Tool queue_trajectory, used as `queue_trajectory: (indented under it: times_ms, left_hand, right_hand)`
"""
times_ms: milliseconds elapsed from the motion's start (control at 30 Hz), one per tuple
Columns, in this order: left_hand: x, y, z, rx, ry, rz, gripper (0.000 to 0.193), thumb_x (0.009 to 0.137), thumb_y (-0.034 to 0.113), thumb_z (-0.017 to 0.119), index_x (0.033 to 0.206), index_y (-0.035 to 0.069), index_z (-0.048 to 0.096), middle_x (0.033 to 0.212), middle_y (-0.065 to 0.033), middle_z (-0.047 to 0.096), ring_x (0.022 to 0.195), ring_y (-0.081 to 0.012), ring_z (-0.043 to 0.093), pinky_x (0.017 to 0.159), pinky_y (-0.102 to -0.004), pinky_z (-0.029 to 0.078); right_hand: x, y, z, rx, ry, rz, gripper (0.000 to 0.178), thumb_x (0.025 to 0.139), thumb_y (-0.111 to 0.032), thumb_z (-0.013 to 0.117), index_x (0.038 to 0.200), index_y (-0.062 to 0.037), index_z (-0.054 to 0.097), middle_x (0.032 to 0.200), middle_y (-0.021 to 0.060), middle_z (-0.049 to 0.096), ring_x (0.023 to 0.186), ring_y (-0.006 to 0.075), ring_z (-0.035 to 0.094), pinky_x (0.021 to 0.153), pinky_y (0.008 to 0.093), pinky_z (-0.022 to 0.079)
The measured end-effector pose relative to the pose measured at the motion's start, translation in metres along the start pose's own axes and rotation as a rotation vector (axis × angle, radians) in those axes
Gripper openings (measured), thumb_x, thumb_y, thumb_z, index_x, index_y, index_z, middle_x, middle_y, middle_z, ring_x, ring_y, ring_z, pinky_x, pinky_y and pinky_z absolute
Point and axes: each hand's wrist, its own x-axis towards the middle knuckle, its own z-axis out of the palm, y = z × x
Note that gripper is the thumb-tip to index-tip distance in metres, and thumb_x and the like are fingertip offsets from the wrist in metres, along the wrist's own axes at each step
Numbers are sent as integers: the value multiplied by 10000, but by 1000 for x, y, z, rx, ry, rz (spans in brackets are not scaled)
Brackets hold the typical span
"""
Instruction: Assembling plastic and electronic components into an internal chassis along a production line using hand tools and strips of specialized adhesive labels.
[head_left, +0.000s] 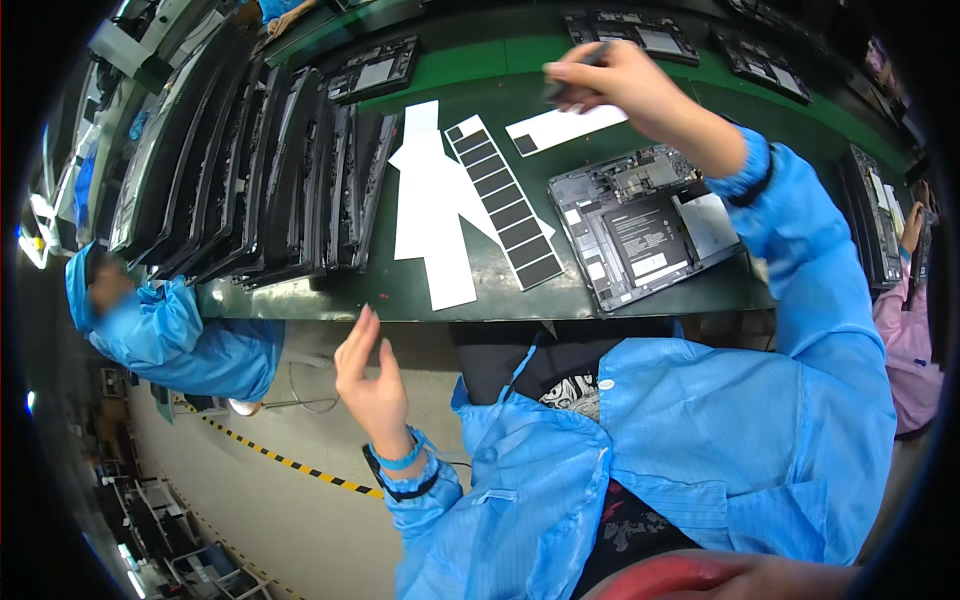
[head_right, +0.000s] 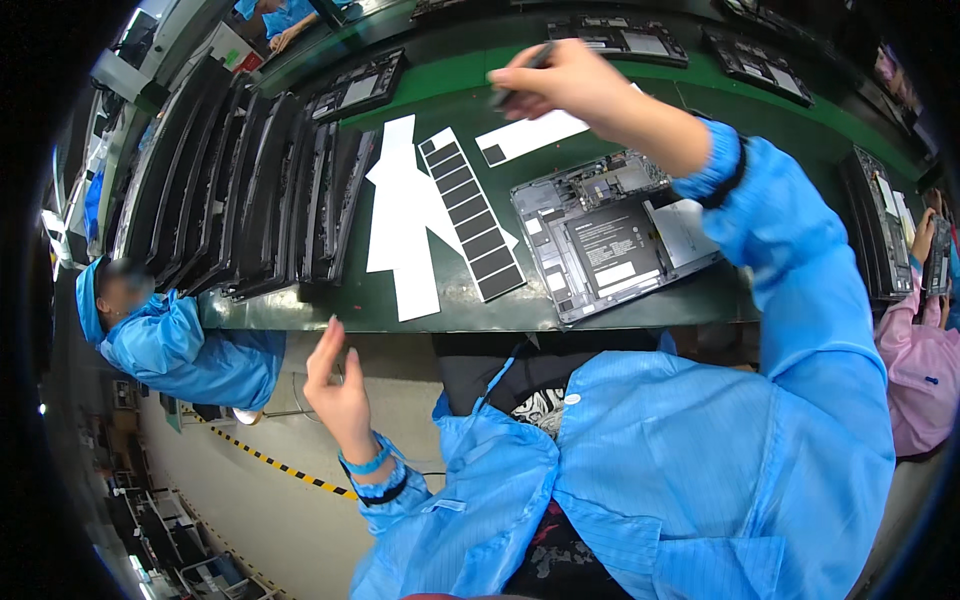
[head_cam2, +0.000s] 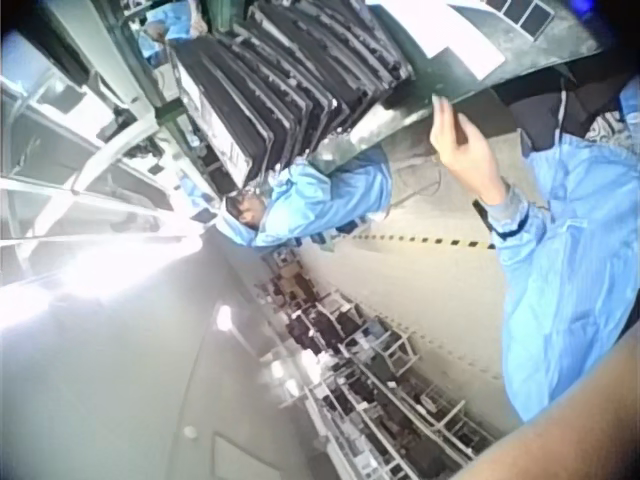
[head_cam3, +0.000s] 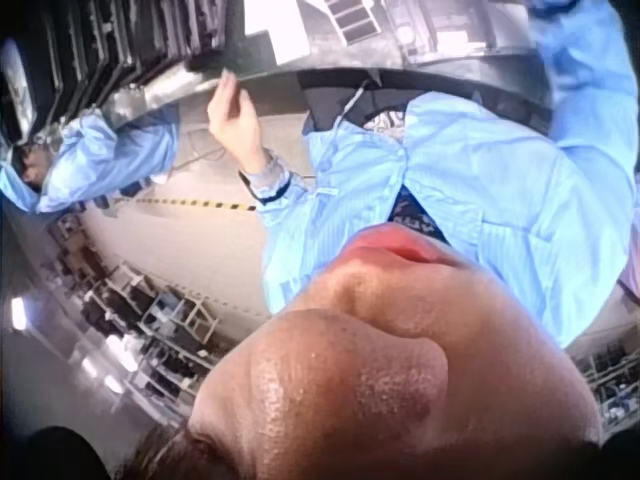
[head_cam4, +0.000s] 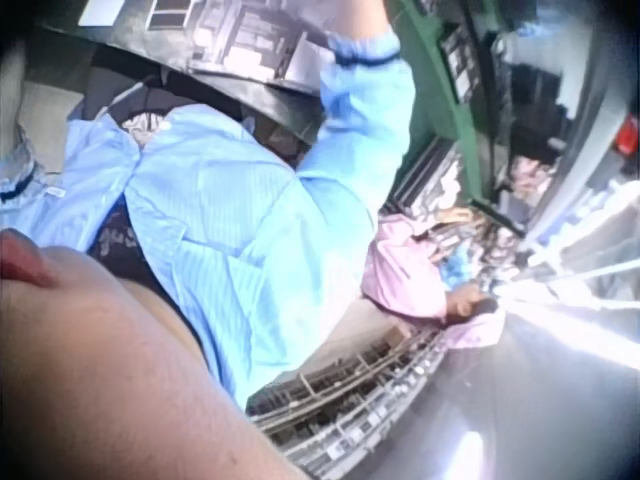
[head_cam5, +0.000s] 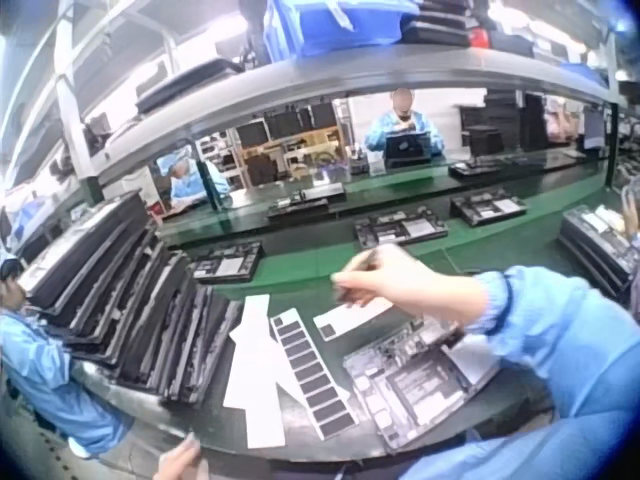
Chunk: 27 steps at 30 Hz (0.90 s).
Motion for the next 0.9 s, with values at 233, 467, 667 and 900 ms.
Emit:
queue_trajectory:
  times_ms: [233,467,667,900]
  left_hand:
    - [89,21,35,-847,-149,-424,379,820,-38,654,1196,-54,607,1034,-143,683,833,-116,645,749,-224,490]
    - [172,29,108,-664,-93,-339,402,788,-35,549,1182,-9,628,1012,-147,698,588,-157,644,606,-299,536]
    - [197,21,173,-308,-173,-122,480,723,-50,516,1189,3,616,1090,-219,645,1031,-389,603,938,-408,467]
    - [192,25,193,-137,-356,-51,304,740,-42,520,1003,-42,672,1148,-255,612,1060,-398,594,949,-424,466]
  right_hand:
    - [100,64,70,89,89,143,213,854,-180,686,860,30,657,775,122,686,635,159,680,561,250,556]
    - [107,84,77,3,178,150,223,836,-186,692,823,36,669,731,114,680,614,150,681,555,250,555]
    - [107,85,88,-239,173,34,263,825,-249,696,806,12,682,640,92,668,595,166,680,602,303,533]
    - [102,85,88,-272,169,12,248,814,-225,720,850,20,701,712,109,693,611,153,679,586,275,525]
